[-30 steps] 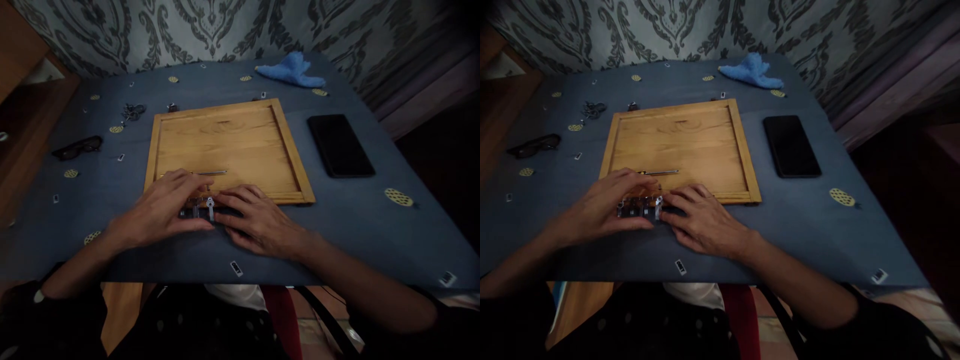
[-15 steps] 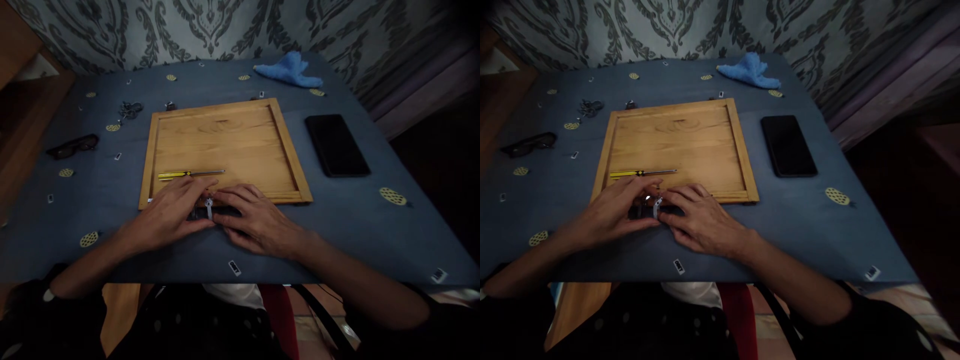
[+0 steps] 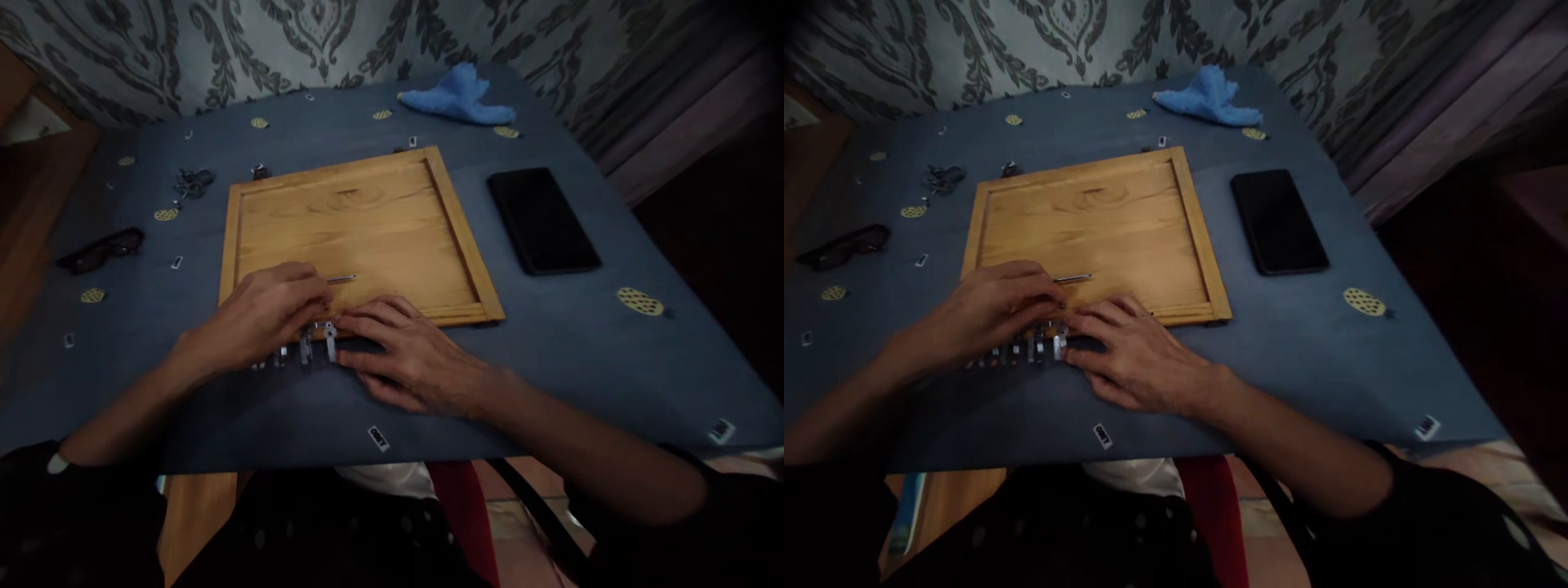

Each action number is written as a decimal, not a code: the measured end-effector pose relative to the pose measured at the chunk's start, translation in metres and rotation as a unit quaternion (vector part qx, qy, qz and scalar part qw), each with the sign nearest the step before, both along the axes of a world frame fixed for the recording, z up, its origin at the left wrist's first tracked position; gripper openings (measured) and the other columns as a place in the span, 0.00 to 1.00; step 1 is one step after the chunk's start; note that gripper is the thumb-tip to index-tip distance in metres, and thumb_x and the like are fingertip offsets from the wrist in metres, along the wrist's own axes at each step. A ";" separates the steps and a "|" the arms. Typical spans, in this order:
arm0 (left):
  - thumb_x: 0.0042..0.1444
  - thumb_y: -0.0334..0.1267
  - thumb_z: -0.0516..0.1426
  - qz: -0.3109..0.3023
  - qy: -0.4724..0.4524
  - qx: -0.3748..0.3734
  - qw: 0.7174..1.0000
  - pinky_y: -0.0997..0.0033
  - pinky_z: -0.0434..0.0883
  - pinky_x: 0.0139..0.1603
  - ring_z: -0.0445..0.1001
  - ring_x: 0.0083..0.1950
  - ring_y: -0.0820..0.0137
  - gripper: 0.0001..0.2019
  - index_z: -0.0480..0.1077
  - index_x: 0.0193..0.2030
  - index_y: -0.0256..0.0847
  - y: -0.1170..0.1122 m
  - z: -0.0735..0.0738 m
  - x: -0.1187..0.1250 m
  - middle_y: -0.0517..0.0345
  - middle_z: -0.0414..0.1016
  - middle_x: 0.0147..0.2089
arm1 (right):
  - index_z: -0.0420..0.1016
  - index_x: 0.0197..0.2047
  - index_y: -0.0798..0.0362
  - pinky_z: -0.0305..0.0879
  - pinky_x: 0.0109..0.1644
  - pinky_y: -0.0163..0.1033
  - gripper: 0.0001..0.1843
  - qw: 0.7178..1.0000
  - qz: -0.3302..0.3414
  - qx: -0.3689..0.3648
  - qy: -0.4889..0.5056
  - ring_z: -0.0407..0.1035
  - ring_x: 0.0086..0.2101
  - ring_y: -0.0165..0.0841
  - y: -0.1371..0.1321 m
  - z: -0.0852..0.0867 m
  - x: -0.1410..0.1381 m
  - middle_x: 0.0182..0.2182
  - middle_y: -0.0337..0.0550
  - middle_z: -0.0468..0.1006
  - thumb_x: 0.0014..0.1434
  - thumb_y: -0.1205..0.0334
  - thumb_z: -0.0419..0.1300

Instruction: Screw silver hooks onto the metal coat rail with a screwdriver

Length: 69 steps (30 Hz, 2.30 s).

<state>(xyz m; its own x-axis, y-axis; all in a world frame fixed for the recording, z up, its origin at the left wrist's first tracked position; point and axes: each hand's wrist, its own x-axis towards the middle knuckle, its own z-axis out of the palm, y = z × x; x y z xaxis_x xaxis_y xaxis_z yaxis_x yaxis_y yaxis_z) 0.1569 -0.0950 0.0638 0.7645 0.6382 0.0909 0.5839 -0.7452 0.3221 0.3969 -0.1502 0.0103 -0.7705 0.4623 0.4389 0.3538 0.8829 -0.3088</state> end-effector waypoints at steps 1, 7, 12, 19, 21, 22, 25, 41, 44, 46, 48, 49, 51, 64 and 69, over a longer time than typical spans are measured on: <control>0.69 0.37 0.53 -0.004 0.011 0.003 1.000 0.72 0.66 0.39 0.74 0.40 0.70 0.09 0.75 0.44 0.40 0.001 -0.001 0.002 0.57 0.76 0.40 | 0.79 0.53 0.54 0.65 0.60 0.57 0.16 1.000 0.000 0.000 -0.001 0.66 0.58 0.46 0.000 0.000 0.000 0.59 0.57 0.75 0.66 0.65 0.56; 0.68 0.35 0.52 -0.012 0.065 0.017 0.998 0.72 0.65 0.39 0.73 0.40 0.69 0.09 0.75 0.43 0.40 0.002 -0.002 0.005 0.56 0.75 0.39 | 0.79 0.53 0.55 0.65 0.58 0.57 0.16 1.000 -0.001 0.009 0.013 0.67 0.57 0.47 0.000 -0.002 0.000 0.58 0.58 0.75 0.64 0.66 0.56; 0.68 0.34 0.51 -0.014 0.141 0.022 0.990 0.71 0.66 0.38 0.73 0.40 0.67 0.09 0.73 0.41 0.39 0.001 0.006 0.009 0.54 0.75 0.40 | 0.78 0.53 0.54 0.64 0.58 0.57 0.16 1.000 -0.002 0.005 0.013 0.67 0.57 0.46 0.001 -0.004 -0.001 0.59 0.58 0.75 0.64 0.65 0.56; 0.67 0.31 0.50 -0.044 0.174 0.034 0.983 0.68 0.63 0.36 0.71 0.38 0.65 0.08 0.70 0.40 0.39 0.000 0.013 0.015 0.54 0.73 0.38 | 0.78 0.53 0.53 0.64 0.57 0.56 0.17 1.000 -0.002 0.003 0.010 0.66 0.57 0.47 0.001 -0.005 -0.001 0.59 0.58 0.74 0.64 0.65 0.56; 0.68 0.32 0.49 -0.053 0.167 0.036 0.984 0.67 0.62 0.36 0.70 0.38 0.65 0.09 0.70 0.40 0.39 0.000 0.013 0.016 0.54 0.72 0.38 | 0.79 0.53 0.54 0.64 0.57 0.56 0.17 1.000 -0.002 0.003 0.009 0.66 0.57 0.47 0.001 -0.005 -0.001 0.59 0.58 0.74 0.64 0.65 0.56; 0.68 0.32 0.49 -0.057 0.165 0.037 0.984 0.67 0.62 0.37 0.70 0.38 0.64 0.09 0.70 0.40 0.39 0.001 0.013 0.016 0.54 0.72 0.38 | 0.79 0.53 0.54 0.63 0.57 0.56 0.16 1.000 -0.002 0.002 0.006 0.66 0.57 0.47 0.001 -0.005 -0.001 0.59 0.57 0.74 0.64 0.64 0.56; 0.68 0.32 0.48 -0.061 0.166 0.034 0.984 0.66 0.62 0.38 0.70 0.39 0.64 0.09 0.70 0.42 0.40 0.001 0.013 0.016 0.54 0.71 0.39 | 0.79 0.53 0.54 0.63 0.57 0.56 0.16 1.000 -0.003 0.002 0.007 0.66 0.56 0.47 0.001 -0.005 -0.001 0.59 0.57 0.74 0.64 0.64 0.56; 0.65 0.39 0.53 0.003 0.042 -0.150 0.988 0.76 0.62 0.31 0.71 0.30 0.75 0.08 0.73 0.40 0.41 0.009 0.037 0.013 0.63 0.75 0.31 | 0.77 0.54 0.55 0.63 0.57 0.57 0.17 1.000 0.002 0.006 0.018 0.66 0.55 0.47 0.001 -0.006 -0.001 0.59 0.58 0.74 0.64 0.65 0.55; 0.65 0.41 0.55 -0.018 0.029 -0.218 0.975 0.76 0.63 0.29 0.69 0.29 0.76 0.07 0.71 0.41 0.43 0.006 0.034 0.010 0.64 0.74 0.30 | 0.77 0.54 0.54 0.63 0.57 0.57 0.17 1.000 0.000 0.001 0.011 0.66 0.54 0.47 0.002 -0.007 -0.001 0.59 0.58 0.74 0.63 0.65 0.56; 0.65 0.39 0.55 -0.025 0.026 -0.226 0.973 0.76 0.63 0.30 0.69 0.30 0.75 0.05 0.70 0.41 0.43 0.004 0.029 0.009 0.64 0.73 0.30 | 0.77 0.53 0.54 0.63 0.57 0.57 0.17 1.000 0.002 0.000 0.008 0.66 0.55 0.47 0.002 -0.007 -0.001 0.59 0.57 0.73 0.63 0.64 0.57; 0.65 0.38 0.55 -0.028 0.023 -0.221 0.975 0.76 0.62 0.30 0.68 0.30 0.75 0.04 0.68 0.41 0.43 0.004 0.025 0.009 0.64 0.72 0.31 | 0.78 0.53 0.54 0.63 0.57 0.57 0.17 1.000 0.004 0.003 0.010 0.66 0.55 0.47 0.003 -0.007 -0.001 0.58 0.57 0.74 0.63 0.64 0.56; 0.65 0.38 0.55 -0.028 0.025 -0.220 0.975 0.76 0.62 0.30 0.68 0.30 0.75 0.04 0.68 0.41 0.42 0.004 0.024 0.009 0.64 0.71 0.31 | 0.78 0.53 0.54 0.63 0.57 0.56 0.17 1.000 0.005 0.005 0.011 0.66 0.55 0.47 0.003 -0.007 -0.001 0.58 0.57 0.74 0.64 0.64 0.56; 0.66 0.38 0.54 -0.031 0.030 -0.220 0.975 0.76 0.62 0.31 0.68 0.30 0.75 0.04 0.68 0.41 0.42 0.004 0.023 0.010 0.64 0.71 0.31 | 0.78 0.53 0.54 0.63 0.57 0.56 0.17 1.000 0.005 0.009 0.013 0.66 0.55 0.47 0.003 -0.007 -0.001 0.57 0.58 0.74 0.64 0.64 0.55; 0.66 0.38 0.54 -0.012 0.047 -0.216 0.975 0.76 0.63 0.34 0.70 0.34 0.75 0.04 0.69 0.44 0.42 0.001 0.021 0.009 0.63 0.73 0.34 | 0.78 0.53 0.54 0.63 0.57 0.56 0.17 1.000 0.001 0.010 0.014 0.66 0.56 0.47 0.003 -0.007 -0.002 0.58 0.58 0.74 0.63 0.65 0.56; 0.67 0.38 0.54 -0.011 0.026 -0.222 0.975 0.77 0.64 0.33 0.71 0.33 0.76 0.05 0.68 0.44 0.42 0.001 0.020 0.009 0.64 0.73 0.34 | 0.78 0.54 0.54 0.63 0.57 0.56 0.17 1.000 0.004 0.004 0.007 0.66 0.56 0.47 0.003 -0.006 -0.001 0.57 0.57 0.74 0.64 0.65 0.56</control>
